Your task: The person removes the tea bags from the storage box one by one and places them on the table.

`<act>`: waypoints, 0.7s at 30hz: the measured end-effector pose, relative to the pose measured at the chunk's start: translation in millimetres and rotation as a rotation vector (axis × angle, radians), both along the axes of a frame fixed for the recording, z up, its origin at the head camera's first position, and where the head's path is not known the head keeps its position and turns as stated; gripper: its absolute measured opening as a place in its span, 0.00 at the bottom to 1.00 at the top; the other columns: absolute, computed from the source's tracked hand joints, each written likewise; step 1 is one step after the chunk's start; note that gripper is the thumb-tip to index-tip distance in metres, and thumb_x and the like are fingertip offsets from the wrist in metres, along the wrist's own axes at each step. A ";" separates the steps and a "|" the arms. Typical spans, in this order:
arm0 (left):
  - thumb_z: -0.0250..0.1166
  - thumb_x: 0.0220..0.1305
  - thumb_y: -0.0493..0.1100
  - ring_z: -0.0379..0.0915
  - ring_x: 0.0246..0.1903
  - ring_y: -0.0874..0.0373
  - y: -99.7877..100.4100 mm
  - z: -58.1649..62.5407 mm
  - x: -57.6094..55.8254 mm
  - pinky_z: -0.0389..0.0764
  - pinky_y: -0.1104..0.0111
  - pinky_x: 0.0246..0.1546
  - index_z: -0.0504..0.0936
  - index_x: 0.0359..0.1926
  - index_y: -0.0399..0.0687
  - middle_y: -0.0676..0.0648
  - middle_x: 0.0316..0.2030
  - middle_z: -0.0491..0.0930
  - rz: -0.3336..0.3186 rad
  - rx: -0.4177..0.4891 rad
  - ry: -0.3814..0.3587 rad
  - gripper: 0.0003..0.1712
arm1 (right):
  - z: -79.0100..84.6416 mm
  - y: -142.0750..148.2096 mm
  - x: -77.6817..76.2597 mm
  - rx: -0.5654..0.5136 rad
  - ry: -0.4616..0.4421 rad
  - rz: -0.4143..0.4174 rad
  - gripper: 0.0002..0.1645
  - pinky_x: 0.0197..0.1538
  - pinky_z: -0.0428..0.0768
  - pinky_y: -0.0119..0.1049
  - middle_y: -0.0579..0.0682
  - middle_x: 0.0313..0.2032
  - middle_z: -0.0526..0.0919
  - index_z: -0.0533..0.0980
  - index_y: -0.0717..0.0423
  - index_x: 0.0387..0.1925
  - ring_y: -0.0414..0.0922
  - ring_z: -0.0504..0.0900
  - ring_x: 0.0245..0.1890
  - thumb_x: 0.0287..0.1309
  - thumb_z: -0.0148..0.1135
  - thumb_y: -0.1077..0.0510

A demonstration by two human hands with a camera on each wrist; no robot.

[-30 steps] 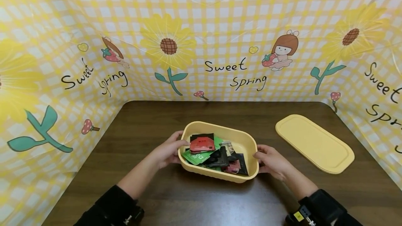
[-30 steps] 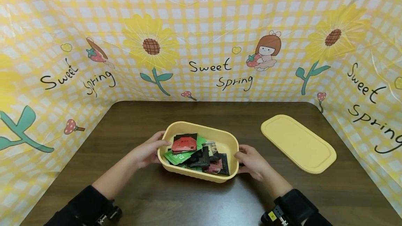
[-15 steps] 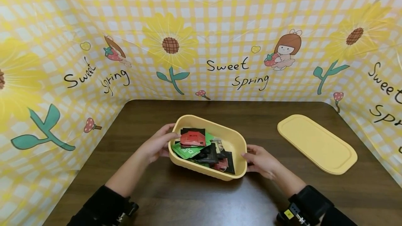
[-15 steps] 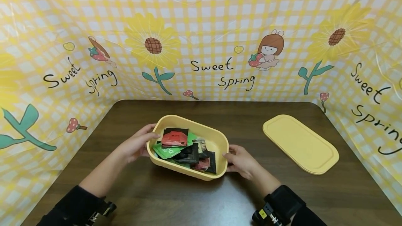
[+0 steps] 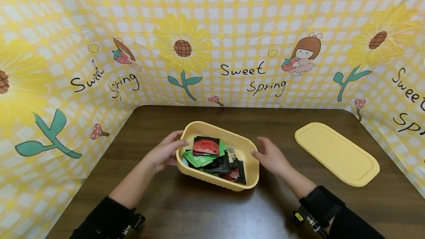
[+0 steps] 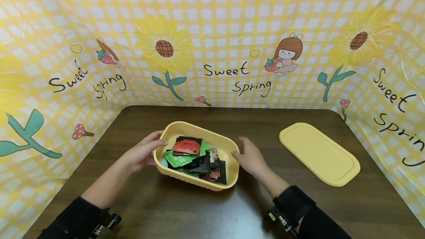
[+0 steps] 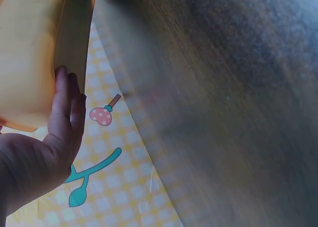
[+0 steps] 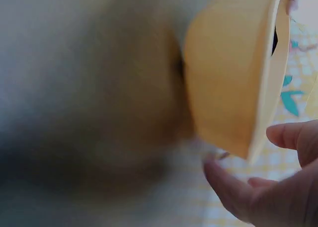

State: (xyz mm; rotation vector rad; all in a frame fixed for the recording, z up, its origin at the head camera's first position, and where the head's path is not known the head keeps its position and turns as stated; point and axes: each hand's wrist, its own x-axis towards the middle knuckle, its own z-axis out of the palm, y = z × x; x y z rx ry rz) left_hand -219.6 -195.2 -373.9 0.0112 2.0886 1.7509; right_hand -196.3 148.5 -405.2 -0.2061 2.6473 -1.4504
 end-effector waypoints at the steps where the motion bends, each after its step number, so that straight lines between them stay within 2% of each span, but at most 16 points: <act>1: 0.58 0.72 0.46 0.85 0.37 0.60 -0.4 -0.1 0.2 0.89 0.62 0.34 0.54 0.80 0.47 0.44 0.48 0.82 0.003 0.002 -0.001 0.40 | 7.1 -3.9 -2.9 0.082 0.076 0.002 0.36 0.61 0.81 0.58 0.76 0.68 0.70 0.61 0.75 0.73 0.69 0.77 0.64 0.73 0.60 0.59; 3: 0.58 0.72 0.46 0.85 0.37 0.59 -1.2 -0.3 0.5 0.88 0.62 0.34 0.54 0.80 0.47 0.44 0.47 0.82 0.005 0.003 0.000 0.40 | 21.0 -13.5 -7.8 0.181 0.197 0.048 0.35 0.64 0.78 0.61 0.73 0.69 0.70 0.63 0.71 0.73 0.68 0.75 0.66 0.74 0.61 0.58; 5: 0.58 0.72 0.47 0.85 0.38 0.59 -1.7 -0.5 0.8 0.88 0.62 0.34 0.54 0.80 0.47 0.43 0.49 0.82 0.003 -0.001 0.000 0.41 | 31.9 -25.7 -10.6 0.215 0.266 0.130 0.34 0.63 0.79 0.61 0.70 0.69 0.71 0.66 0.68 0.73 0.67 0.76 0.65 0.73 0.61 0.57; 9: 0.59 0.72 0.47 0.85 0.39 0.58 -1.9 -0.8 1.7 0.88 0.62 0.34 0.54 0.80 0.47 0.40 0.52 0.80 -0.002 -0.008 0.000 0.41 | 42.5 -50.4 -13.4 0.257 0.286 0.312 0.31 0.63 0.80 0.58 0.65 0.68 0.73 0.70 0.65 0.71 0.62 0.77 0.65 0.73 0.63 0.56; 14: 0.59 0.71 0.47 0.85 0.39 0.58 -0.4 -0.7 2.1 0.87 0.62 0.34 0.55 0.80 0.48 0.39 0.52 0.81 0.007 -0.004 -0.001 0.41 | 40.1 -72.0 -20.5 0.342 0.325 0.456 0.31 0.68 0.76 0.54 0.62 0.66 0.77 0.72 0.64 0.69 0.58 0.76 0.67 0.70 0.67 0.56; 17: 0.59 0.71 0.47 0.85 0.39 0.58 0.5 -0.8 3.0 0.88 0.63 0.34 0.55 0.80 0.47 0.38 0.52 0.81 0.008 -0.001 -0.004 0.41 | 34.9 -76.7 -23.4 0.385 0.357 0.502 0.31 0.70 0.75 0.53 0.61 0.65 0.79 0.73 0.65 0.68 0.57 0.76 0.68 0.68 0.68 0.57; 21: 0.59 0.71 0.46 0.85 0.40 0.57 0.6 -0.4 5.0 0.88 0.62 0.34 0.54 0.80 0.47 0.34 0.55 0.80 0.005 0.004 -0.004 0.42 | 28.4 -77.3 -22.7 0.408 0.363 0.537 0.30 0.67 0.77 0.52 0.62 0.62 0.81 0.74 0.67 0.67 0.56 0.80 0.63 0.68 0.67 0.59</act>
